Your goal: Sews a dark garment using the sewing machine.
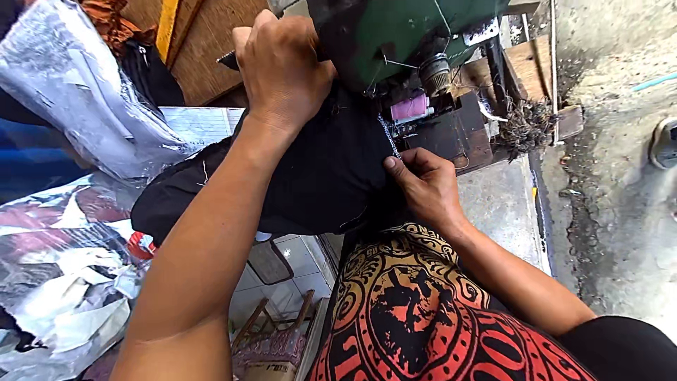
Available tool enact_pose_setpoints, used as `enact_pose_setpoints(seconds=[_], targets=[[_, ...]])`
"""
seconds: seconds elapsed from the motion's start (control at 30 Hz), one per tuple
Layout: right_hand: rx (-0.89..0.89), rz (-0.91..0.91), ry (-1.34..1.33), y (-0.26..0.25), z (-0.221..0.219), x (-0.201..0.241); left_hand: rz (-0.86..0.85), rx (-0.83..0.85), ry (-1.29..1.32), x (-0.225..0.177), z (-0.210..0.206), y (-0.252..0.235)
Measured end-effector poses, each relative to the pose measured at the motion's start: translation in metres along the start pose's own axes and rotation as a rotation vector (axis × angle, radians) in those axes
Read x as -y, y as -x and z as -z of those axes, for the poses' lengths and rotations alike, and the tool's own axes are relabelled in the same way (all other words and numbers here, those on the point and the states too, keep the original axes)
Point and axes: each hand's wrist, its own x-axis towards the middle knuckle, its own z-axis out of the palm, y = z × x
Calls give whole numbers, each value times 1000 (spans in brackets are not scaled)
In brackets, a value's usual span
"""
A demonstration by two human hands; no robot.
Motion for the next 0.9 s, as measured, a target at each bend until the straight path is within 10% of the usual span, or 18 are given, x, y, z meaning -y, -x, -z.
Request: enact_pose_setpoints(seconds=[0.9], targets=[[58, -165, -218, -1, -6, -1, 62, -281, -105, 9, -38, -20]])
